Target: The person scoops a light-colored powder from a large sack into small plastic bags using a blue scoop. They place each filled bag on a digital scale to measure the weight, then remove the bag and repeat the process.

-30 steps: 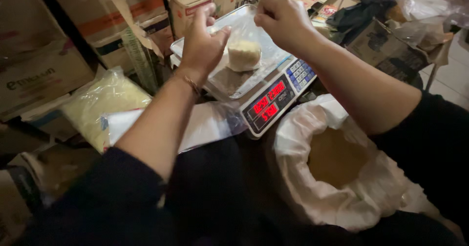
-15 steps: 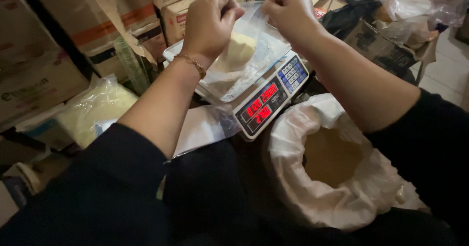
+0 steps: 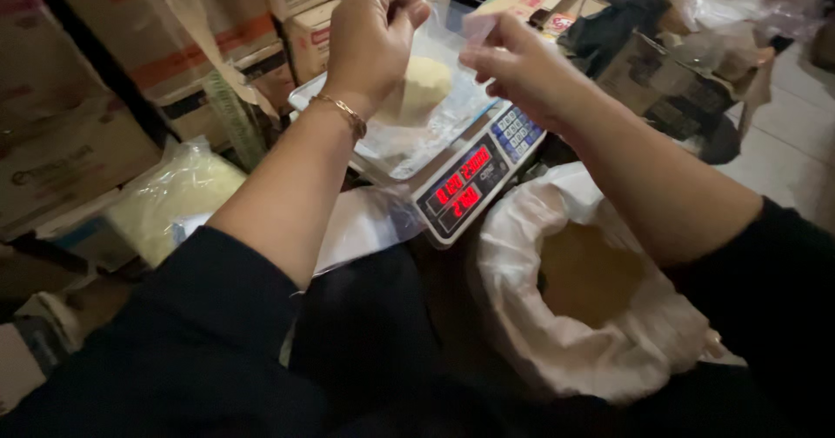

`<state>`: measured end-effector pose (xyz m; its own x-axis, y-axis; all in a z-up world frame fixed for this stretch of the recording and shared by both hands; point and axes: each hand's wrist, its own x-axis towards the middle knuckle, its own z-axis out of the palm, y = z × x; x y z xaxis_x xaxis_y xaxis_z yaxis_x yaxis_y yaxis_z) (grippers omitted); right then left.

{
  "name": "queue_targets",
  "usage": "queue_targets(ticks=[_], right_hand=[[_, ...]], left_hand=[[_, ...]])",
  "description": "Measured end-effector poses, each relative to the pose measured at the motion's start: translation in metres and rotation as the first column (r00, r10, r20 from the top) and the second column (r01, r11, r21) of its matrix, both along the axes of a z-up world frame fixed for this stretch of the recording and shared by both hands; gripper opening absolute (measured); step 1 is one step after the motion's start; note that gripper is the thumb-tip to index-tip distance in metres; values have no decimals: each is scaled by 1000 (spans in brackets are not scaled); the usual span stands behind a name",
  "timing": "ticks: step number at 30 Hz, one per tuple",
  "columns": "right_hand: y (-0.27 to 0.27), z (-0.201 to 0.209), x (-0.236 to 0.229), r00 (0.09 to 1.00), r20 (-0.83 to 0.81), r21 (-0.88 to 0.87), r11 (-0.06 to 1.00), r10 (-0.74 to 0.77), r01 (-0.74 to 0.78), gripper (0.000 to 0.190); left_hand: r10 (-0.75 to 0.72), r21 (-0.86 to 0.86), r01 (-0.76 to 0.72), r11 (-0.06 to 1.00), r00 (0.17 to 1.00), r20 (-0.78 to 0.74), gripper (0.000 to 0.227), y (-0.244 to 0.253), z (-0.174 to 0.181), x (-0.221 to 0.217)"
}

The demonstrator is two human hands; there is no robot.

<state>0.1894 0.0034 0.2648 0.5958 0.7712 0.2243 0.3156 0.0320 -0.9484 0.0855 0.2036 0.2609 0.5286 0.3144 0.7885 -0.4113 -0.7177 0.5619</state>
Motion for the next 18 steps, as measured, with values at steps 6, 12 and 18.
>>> queue_targets(ticks=[6,12,18], right_hand=[[-23,4,-37,974,207,-100,989,-90,112,40],[-71,12,-81,912,357,-198,938,-201,284,17],[-121,24,-110,927,375,-280,953,-3,116,14]], left_hand=[[-167,-28,167,986,986,-26,5,-48,17,-10],[-388,77,387,919,922,-3,11,-106,2,-45],[-859,-601,670,435,509,-54,43,-150,-45,-70]])
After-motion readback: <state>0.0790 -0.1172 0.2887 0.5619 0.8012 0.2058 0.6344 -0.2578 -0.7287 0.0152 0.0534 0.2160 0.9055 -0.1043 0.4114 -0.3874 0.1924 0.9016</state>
